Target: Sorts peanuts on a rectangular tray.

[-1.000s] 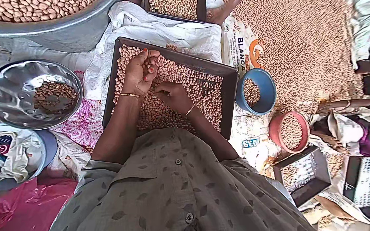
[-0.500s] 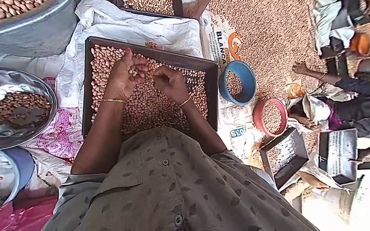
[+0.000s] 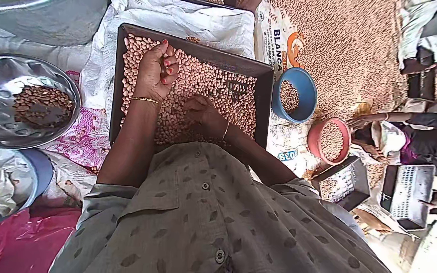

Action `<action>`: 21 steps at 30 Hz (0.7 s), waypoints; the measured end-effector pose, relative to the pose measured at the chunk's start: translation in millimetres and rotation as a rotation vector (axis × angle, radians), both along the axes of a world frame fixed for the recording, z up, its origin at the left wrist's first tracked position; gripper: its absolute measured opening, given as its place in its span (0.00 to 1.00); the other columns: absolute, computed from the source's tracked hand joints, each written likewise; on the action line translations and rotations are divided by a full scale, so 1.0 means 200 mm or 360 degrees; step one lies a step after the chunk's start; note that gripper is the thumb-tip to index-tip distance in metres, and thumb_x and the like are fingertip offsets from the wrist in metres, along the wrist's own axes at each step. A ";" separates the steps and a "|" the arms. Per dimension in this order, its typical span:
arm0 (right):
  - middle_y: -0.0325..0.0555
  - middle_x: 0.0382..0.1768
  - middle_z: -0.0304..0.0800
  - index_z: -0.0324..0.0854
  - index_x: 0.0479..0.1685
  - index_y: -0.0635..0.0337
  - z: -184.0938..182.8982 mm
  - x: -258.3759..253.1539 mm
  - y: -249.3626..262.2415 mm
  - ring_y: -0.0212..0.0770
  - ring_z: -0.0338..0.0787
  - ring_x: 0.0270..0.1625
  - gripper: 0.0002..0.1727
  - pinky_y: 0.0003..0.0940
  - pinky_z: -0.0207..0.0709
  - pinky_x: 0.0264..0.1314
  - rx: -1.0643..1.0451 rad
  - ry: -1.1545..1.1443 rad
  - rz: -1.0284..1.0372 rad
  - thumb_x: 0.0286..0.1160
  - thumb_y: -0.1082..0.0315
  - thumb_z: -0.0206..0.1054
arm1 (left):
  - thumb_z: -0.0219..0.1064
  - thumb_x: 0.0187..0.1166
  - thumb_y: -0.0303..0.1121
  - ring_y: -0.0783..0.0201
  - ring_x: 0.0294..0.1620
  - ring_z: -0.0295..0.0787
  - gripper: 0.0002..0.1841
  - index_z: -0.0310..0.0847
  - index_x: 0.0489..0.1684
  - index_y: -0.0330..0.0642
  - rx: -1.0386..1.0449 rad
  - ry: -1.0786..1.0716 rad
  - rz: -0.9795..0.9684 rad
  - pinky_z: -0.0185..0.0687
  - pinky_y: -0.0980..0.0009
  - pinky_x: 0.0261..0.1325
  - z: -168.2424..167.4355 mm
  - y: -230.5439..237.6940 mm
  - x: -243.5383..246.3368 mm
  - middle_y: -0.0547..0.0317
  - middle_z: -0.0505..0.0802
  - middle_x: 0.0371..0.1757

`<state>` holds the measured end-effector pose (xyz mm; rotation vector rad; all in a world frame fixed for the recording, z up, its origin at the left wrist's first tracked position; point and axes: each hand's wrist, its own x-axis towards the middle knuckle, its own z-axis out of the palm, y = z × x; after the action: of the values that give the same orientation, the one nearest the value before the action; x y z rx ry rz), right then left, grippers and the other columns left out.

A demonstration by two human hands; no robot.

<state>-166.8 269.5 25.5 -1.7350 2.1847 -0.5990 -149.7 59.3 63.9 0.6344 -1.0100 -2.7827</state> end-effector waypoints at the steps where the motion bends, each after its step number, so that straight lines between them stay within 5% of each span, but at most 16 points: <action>1: 0.54 0.57 0.90 0.93 0.39 0.57 0.03 -0.06 0.07 0.61 0.81 0.71 0.05 0.62 0.67 0.75 0.0082 0.0016 -0.0045 0.66 0.71 0.75 | 0.38 0.96 0.39 0.80 0.09 0.60 0.21 0.65 0.24 0.53 0.0007 0.0005 0.0024 0.51 0.87 0.11 0.00 0.00 0.00 0.73 0.71 0.15; 3: 0.55 0.44 0.92 0.91 0.34 0.64 0.11 -0.16 0.23 0.55 0.89 0.56 0.03 0.55 0.77 0.64 0.0202 -0.0224 -0.0067 0.65 0.75 0.74 | 0.39 0.94 0.37 0.79 0.10 0.63 0.22 0.63 0.20 0.54 0.0014 -0.0016 0.0077 0.52 0.87 0.11 0.00 0.00 0.00 0.71 0.74 0.15; 6: 0.53 0.43 0.92 0.91 0.37 0.68 0.24 -0.25 0.46 0.43 0.89 0.49 0.06 0.43 0.82 0.56 0.0322 -0.0684 -0.0294 0.63 0.79 0.71 | 0.41 0.93 0.36 0.79 0.10 0.65 0.21 0.64 0.21 0.54 -0.0010 -0.0039 0.0046 0.52 0.87 0.11 0.01 0.02 -0.01 0.70 0.78 0.18; 10: 0.61 0.56 0.91 0.91 0.44 0.69 0.29 -0.37 0.51 0.54 0.88 0.65 0.08 0.48 0.79 0.72 -0.0026 -0.0190 -0.0704 0.70 0.79 0.69 | 0.40 0.97 0.42 0.80 0.11 0.64 0.21 0.70 0.29 0.52 -0.0182 -0.0093 -0.0132 0.53 0.87 0.11 0.01 0.05 -0.01 0.71 0.76 0.20; 14: 0.57 0.48 0.95 0.92 0.47 0.66 0.17 -0.30 0.22 0.50 0.94 0.48 0.09 0.47 0.87 0.56 -0.0216 -0.0038 -0.0864 0.77 0.74 0.66 | 0.44 0.95 0.36 0.81 0.12 0.67 0.16 0.78 0.41 0.47 -0.0266 -0.0111 -0.0163 0.59 0.88 0.12 0.00 0.05 0.00 0.71 0.82 0.25; 17: 0.56 0.52 0.94 0.91 0.50 0.63 0.08 -0.21 0.02 0.56 0.94 0.52 0.11 0.57 0.85 0.56 0.0154 0.0108 -0.0886 0.81 0.69 0.65 | 0.44 0.95 0.34 0.82 0.12 0.67 0.16 0.79 0.42 0.46 -0.0289 -0.0113 -0.0183 0.58 0.89 0.12 0.00 0.04 0.00 0.70 0.82 0.25; 21: 0.58 0.53 0.93 0.89 0.51 0.63 0.07 -0.14 -0.06 0.60 0.95 0.48 0.12 0.57 0.85 0.44 0.0408 0.0325 -0.0968 0.83 0.69 0.61 | 0.44 0.95 0.34 0.81 0.12 0.67 0.17 0.81 0.42 0.46 -0.0353 -0.0130 -0.0226 0.58 0.88 0.13 0.01 0.05 0.00 0.70 0.84 0.26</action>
<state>-195.5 258.4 38.6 -1.0302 2.8018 -0.2485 -149.3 69.3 65.7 0.6741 -1.4078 -2.7241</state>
